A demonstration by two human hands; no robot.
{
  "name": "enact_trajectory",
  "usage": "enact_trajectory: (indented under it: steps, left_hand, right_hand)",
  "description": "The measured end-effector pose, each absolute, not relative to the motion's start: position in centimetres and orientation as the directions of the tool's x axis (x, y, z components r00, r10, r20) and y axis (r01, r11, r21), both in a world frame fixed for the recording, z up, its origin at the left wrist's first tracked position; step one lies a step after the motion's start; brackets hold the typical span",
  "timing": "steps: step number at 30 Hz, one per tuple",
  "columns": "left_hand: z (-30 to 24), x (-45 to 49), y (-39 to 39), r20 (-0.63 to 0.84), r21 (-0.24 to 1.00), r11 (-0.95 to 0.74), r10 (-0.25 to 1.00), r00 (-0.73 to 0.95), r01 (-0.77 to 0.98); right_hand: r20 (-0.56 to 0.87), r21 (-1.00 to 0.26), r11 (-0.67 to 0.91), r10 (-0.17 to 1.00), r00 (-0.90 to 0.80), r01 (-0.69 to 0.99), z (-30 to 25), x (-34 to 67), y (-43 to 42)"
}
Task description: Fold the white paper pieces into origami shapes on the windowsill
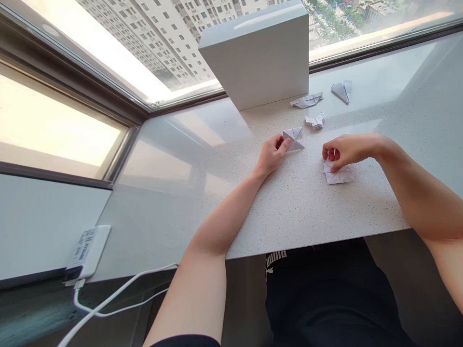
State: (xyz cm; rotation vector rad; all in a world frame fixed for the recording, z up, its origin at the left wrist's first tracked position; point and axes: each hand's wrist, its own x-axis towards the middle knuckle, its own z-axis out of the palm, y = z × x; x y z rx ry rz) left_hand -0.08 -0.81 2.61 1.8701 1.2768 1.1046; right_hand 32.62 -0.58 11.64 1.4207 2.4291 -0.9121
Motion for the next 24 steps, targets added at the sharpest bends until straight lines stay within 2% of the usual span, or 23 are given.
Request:
enact_trajectory:
  steps: [4, 11, 13, 17, 20, 24]
  left_hand:
    - [2.5, -0.1, -0.7, 0.29, 0.842, -0.343, 0.939, 0.186, 0.417]
    - [2.2, -0.4, -0.5, 0.277, 0.85, -0.33, 0.943, 0.185, 0.411]
    - [2.0, -0.4, -0.4, 0.286, 0.858, -0.335, 0.941, 0.179, 0.39]
    - [1.7, -0.4, -0.2, 0.322, 0.873, -0.371, 0.926, 0.196, 0.317]
    - [1.4, -0.4, 0.0, 0.361, 0.872, -0.407, 0.91, 0.205, 0.271]
    - [1.0, -0.4, 0.2, 0.381, 0.859, -0.429, 0.9, 0.21, 0.279]
  right_hand:
    - [-0.451, -0.423, 0.353, 0.717, -0.532, 0.835, 11.4, 32.3, -0.7]
    - [-0.441, -0.587, 0.285, 0.673, -0.594, 0.758, 11.9, 33.1, -0.2]
    - [-0.383, -0.689, 0.218, 0.7, -0.602, 0.692, 12.2, 33.1, -0.1]
    - [-0.205, -0.883, 0.077, 0.825, -0.526, 0.464, 11.5, 32.3, 0.2]
    - [-0.159, -0.94, 0.016, 0.864, -0.478, 0.341, 10.3, 31.6, 0.6]
    - [-0.152, -0.96, -0.019, 0.875, -0.46, 0.281, 9.0, 31.1, 0.9]
